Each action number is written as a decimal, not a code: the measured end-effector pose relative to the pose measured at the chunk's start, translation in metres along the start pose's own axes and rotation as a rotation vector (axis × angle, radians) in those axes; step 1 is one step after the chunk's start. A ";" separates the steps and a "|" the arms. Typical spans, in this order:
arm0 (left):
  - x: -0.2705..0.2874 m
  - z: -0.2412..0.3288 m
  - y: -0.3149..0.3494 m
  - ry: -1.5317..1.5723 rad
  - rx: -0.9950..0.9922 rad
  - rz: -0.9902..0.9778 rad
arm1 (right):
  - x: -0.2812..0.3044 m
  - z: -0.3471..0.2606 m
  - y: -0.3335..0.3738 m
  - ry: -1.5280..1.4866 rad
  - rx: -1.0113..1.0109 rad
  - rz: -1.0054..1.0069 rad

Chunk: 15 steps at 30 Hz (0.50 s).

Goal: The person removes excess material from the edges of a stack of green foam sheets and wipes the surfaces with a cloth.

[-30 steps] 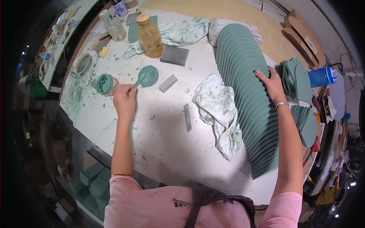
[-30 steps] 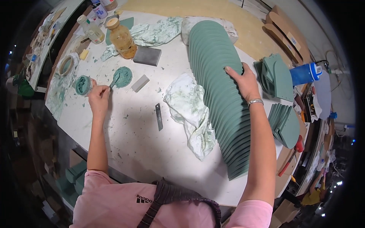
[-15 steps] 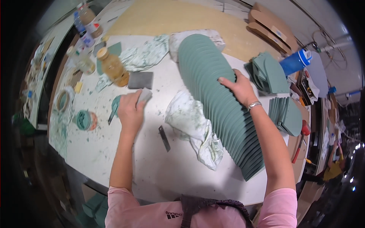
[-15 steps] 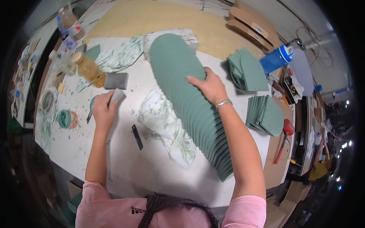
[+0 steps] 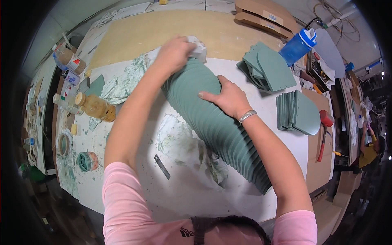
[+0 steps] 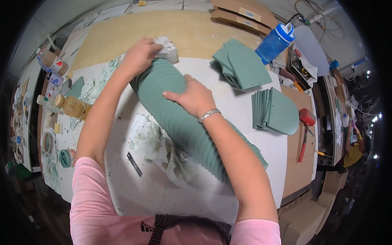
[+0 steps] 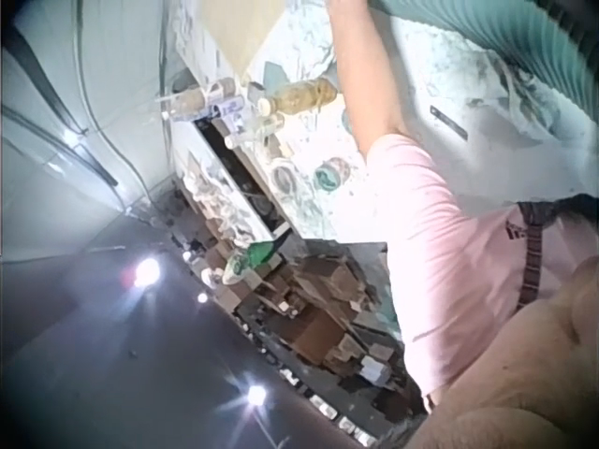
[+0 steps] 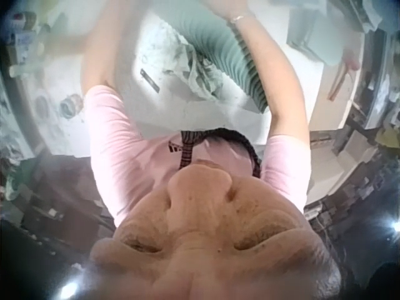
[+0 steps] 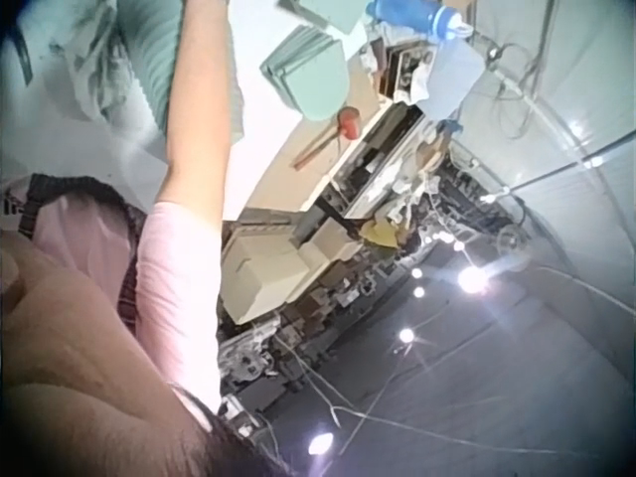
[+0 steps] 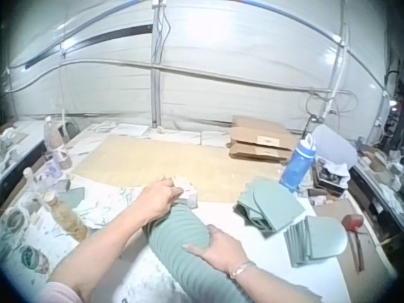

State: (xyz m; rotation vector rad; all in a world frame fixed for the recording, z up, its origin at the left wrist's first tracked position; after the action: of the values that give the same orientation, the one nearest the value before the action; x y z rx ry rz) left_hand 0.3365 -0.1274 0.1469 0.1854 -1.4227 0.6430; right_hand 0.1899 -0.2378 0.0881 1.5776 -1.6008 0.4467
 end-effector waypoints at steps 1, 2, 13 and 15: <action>0.009 -0.011 0.012 0.017 0.056 0.038 | 0.002 0.003 0.001 -0.005 -0.009 0.004; 0.023 -0.024 0.030 0.026 0.118 0.074 | 0.002 -0.001 0.001 -0.011 0.009 0.003; 0.023 -0.035 0.008 -0.051 0.085 0.022 | -0.002 -0.005 0.000 -0.004 0.013 -0.028; 0.022 -0.060 0.023 0.085 0.204 -0.001 | 0.002 0.003 0.000 -0.007 0.036 0.036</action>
State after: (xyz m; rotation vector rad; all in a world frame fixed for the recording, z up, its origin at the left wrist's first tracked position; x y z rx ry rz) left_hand 0.3765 -0.0729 0.1526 0.3154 -1.2754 0.7866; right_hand 0.1891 -0.2413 0.0879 1.5807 -1.6371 0.4932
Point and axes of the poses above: each hand's wrist, its own y-axis away from the middle knuckle, its own x-axis out of the back of the hand, z = x × y, the point moved 9 cm from there along -y, towards the middle knuckle, and after that the axes turned 8 degrees about -z, right-handed, at the moved point
